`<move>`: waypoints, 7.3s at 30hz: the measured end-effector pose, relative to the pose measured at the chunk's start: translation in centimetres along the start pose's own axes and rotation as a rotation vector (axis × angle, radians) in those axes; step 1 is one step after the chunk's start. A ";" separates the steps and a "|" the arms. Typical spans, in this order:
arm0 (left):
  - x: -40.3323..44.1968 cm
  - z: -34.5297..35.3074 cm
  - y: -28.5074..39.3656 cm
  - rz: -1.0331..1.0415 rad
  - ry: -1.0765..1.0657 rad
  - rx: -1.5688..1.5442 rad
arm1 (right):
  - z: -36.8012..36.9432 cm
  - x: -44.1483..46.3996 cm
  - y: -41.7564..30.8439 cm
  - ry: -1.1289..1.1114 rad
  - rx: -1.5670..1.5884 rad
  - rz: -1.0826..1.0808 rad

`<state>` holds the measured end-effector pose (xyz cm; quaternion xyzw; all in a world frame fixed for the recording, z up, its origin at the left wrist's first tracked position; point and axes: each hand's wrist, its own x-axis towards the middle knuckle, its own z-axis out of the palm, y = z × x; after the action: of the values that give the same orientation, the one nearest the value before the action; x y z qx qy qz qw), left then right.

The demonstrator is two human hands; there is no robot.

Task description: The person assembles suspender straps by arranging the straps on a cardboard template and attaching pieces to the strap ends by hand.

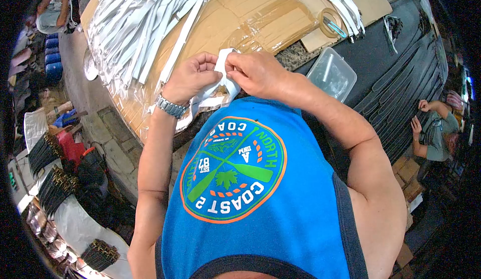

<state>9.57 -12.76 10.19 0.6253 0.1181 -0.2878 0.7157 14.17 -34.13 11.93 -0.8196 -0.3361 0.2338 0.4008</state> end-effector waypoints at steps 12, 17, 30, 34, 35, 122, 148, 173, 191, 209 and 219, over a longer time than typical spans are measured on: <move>0.0 0.2 0.2 0.056 0.067 0.084 | -0.5 0.0 -0.7 -0.080 -0.082 0.031; -0.2 0.9 0.2 0.070 0.096 0.099 | 0.2 0.3 0.1 -0.199 -0.086 0.068; -0.6 0.2 -0.1 0.065 0.080 0.105 | -0.1 -0.5 0.6 -0.150 -0.075 -0.059; -0.7 0.6 0.0 0.104 0.078 0.094 | 0.2 -0.3 0.1 -0.086 -0.098 -0.067; -0.9 0.7 0.2 0.104 0.070 0.104 | 0.3 -0.2 0.0 -0.062 -0.090 -0.081; -1.7 2.0 3.5 0.660 0.571 0.734 | 1.1 2.4 2.4 0.191 0.952 0.193; 3.2 0.5 14.0 0.235 0.026 0.505 | 2.3 2.6 3.6 -0.046 1.022 0.306; -1.1 3.2 0.4 0.289 0.717 0.387 | 2.8 2.1 2.0 0.191 0.647 0.185; -1.6 3.8 1.6 0.499 0.608 0.803 | 2.6 2.0 3.3 0.104 0.697 0.116; -0.7 0.2 2.3 0.234 0.150 0.283 | 1.1 2.0 3.2 -0.132 0.933 0.151; -0.5 -1.4 4.5 0.093 -0.013 0.270 | 0.3 3.0 3.6 -0.134 0.862 0.131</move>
<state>11.93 -11.07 13.88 0.7189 0.0447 -0.2717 0.6382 17.26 -33.44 8.49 -0.5800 -0.1804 0.4301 0.6679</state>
